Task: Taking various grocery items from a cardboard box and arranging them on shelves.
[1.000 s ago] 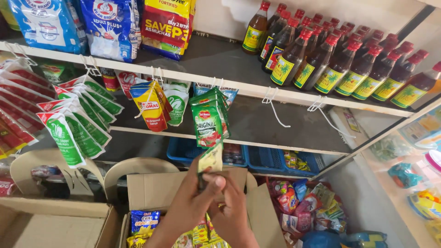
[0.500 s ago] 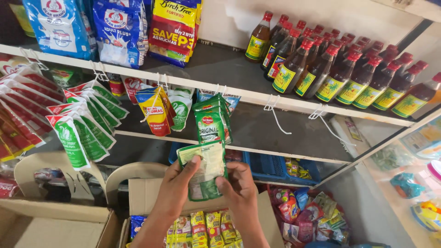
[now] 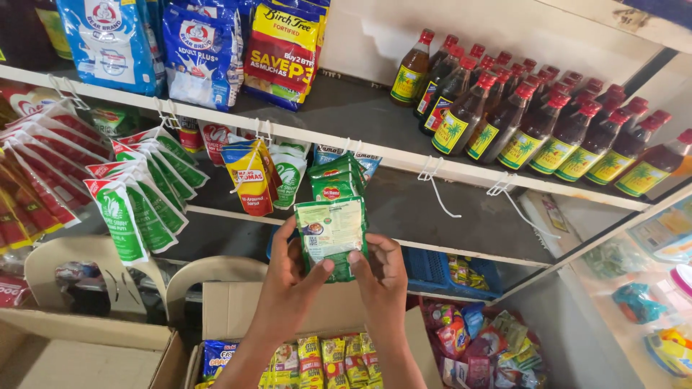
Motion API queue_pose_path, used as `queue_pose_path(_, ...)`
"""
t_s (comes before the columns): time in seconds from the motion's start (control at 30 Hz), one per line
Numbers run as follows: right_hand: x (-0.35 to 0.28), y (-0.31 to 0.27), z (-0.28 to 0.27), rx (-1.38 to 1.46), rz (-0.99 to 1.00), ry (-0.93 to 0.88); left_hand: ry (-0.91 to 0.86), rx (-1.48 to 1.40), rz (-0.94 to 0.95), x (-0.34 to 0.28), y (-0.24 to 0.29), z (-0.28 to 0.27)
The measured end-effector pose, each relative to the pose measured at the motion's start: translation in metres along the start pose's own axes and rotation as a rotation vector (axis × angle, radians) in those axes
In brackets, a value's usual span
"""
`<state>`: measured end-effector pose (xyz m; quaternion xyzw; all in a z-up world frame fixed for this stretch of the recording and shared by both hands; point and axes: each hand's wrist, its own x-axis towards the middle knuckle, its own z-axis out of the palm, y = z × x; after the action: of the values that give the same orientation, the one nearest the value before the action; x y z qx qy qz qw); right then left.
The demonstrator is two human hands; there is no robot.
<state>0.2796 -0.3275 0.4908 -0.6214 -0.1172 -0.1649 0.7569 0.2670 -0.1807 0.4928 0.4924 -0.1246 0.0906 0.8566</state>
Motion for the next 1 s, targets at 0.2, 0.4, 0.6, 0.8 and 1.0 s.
queue_pose_path(0.2, -0.008, 0.006, -0.007, 0.145, -0.077, 0.037, -0.033, -0.058, 0.062, -0.001, -0.007, -0.005)
queue_pose_path(0.4, -0.032, 0.013, -0.038, 0.3, -0.078, 0.192, 0.281, 0.21, -0.004, 0.056, -0.137, -0.082)
queue_pose_path(0.6, -0.042, 0.015, -0.061, 0.253, -0.073, 0.238, 0.13, 0.09, -0.033, 0.069, -0.121, -0.048)
queue_pose_path(0.8, -0.043, 0.015, -0.057, 0.223, -0.073, 0.215, 0.245, 0.162, 0.042, 0.093, -0.114, -0.028)
queue_pose_path(1.0, -0.038, 0.019, -0.056, 0.192, -0.063, 0.201, 0.248, 0.058, -0.072, 0.083, -0.088, -0.014)
